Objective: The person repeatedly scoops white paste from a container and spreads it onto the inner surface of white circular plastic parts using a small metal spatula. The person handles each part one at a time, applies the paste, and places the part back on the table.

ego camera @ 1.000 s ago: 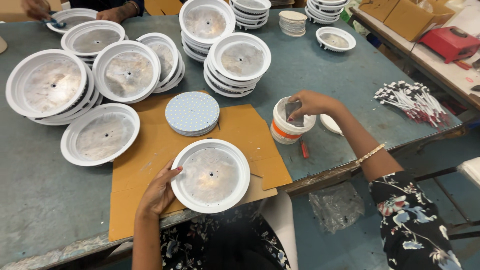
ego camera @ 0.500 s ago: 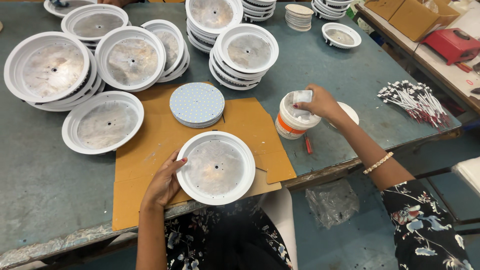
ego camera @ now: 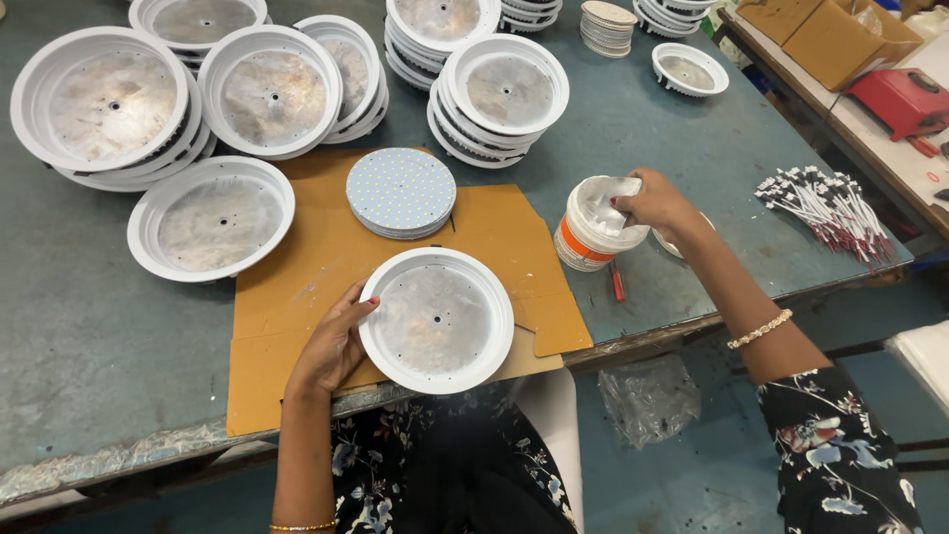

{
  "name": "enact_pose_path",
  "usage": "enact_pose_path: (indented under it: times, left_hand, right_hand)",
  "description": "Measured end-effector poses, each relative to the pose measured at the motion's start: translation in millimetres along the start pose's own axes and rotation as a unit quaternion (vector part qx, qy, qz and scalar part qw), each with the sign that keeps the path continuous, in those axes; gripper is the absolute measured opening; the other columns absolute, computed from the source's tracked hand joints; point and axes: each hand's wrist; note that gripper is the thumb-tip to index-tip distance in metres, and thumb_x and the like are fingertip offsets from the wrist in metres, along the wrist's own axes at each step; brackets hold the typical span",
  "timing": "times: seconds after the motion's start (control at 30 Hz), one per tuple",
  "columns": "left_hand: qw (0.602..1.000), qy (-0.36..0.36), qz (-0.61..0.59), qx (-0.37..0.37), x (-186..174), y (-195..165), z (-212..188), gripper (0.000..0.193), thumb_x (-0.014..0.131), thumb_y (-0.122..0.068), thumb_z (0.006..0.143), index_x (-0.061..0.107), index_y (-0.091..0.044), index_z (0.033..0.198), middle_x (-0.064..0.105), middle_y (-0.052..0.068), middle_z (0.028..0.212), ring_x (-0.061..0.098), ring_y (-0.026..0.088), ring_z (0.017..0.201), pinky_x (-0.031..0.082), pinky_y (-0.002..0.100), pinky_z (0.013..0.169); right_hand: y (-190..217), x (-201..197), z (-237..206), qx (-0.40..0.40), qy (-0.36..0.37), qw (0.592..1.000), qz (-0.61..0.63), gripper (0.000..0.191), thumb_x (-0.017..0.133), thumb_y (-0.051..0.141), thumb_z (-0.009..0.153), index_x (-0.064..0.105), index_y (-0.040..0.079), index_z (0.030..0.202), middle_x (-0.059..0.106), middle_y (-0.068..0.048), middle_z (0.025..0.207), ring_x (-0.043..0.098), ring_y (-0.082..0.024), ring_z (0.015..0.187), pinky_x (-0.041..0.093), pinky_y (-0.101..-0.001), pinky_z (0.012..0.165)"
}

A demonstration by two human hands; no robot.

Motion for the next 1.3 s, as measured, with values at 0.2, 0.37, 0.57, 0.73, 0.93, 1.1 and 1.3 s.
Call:
enact_pose_path:
  times: [0.2,0.37,0.57,0.73,0.93,1.1,1.3]
  left_hand:
    - [1.000,-0.011,0.010,-0.006,1,-1,-3,0.054,0.055,-0.016,0.098,0.043,-0.001,0.149,0.066,0.015,0.127,0.068,0.018,0.109,0.057,0.035,0.095]
    - [1.000,-0.007,0.003,0.006,-1,0,-5,0.053,0.054,-0.015,0.099,0.043,0.001,0.149,0.066,0.015,0.127,0.068,0.017,0.110,0.056,0.035,0.096]
    - [1.000,-0.011,-0.002,0.007,0,-1,-6,0.055,0.052,-0.015,0.098,0.040,-0.004,0.150,0.064,0.014,0.129,0.068,0.017,0.111,0.057,0.035,0.096]
    - [1.000,0.002,-0.008,0.015,1,-2,-8,0.056,0.052,-0.016,0.099,0.040,-0.002,0.152,0.064,0.015,0.131,0.067,0.017,0.112,0.056,0.036,0.097]
    - [1.000,-0.003,-0.010,0.012,0,-3,-8,0.056,0.052,-0.016,0.099,0.040,-0.003,0.151,0.063,0.015,0.131,0.067,0.018,0.111,0.056,0.037,0.096]
    - [1.000,-0.013,-0.006,0.010,0,-4,-8,0.056,0.052,-0.017,0.098,0.040,-0.004,0.151,0.063,0.015,0.131,0.067,0.018,0.112,0.055,0.037,0.097]
    - [1.000,-0.020,-0.003,0.009,2,-4,-8,0.058,0.052,-0.017,0.099,0.038,-0.004,0.153,0.062,0.015,0.133,0.066,0.018,0.115,0.055,0.037,0.099]
  right_hand:
    - [5,-3,6,0.035,0.029,0.989,0.138,0.047,0.068,-0.005,0.087,0.047,-0.013,0.128,0.067,-0.023,0.104,0.074,-0.030,0.083,0.064,-0.0397,0.073]
    - [11,-10,2,0.052,-0.015,0.978,0.204,0.050,0.069,-0.009,0.083,0.043,-0.006,0.126,0.065,-0.023,0.110,0.076,-0.031,0.094,0.061,-0.0415,0.080]
    - [7,-13,4,-0.044,-0.054,0.997,0.011,0.041,0.072,-0.009,0.078,0.052,-0.003,0.112,0.062,-0.017,0.104,0.070,-0.031,0.092,0.064,-0.0427,0.076]
    - [-4,7,8,-0.025,0.002,0.995,-0.101,0.037,0.070,-0.009,0.077,0.059,0.004,0.110,0.069,-0.019,0.102,0.070,-0.026,0.093,0.057,-0.0393,0.078]
    - [0,8,9,0.062,0.062,0.996,0.024,0.039,0.064,-0.015,0.077,0.058,0.004,0.111,0.063,-0.017,0.113,0.070,-0.025,0.099,0.062,-0.0420,0.088]
    - [1,-10,5,0.083,0.086,0.984,0.129,0.037,0.064,-0.012,0.081,0.056,0.003,0.113,0.065,-0.016,0.112,0.070,-0.023,0.101,0.056,-0.0420,0.093]
    - [2,-27,7,0.047,0.053,0.986,0.150,0.033,0.065,-0.009,0.084,0.058,0.003,0.114,0.066,-0.015,0.110,0.071,-0.025,0.100,0.057,-0.0424,0.093]
Point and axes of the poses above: each hand's wrist, its own z-axis towards the middle knuckle, its own x-axis out of the palm, y = z × x
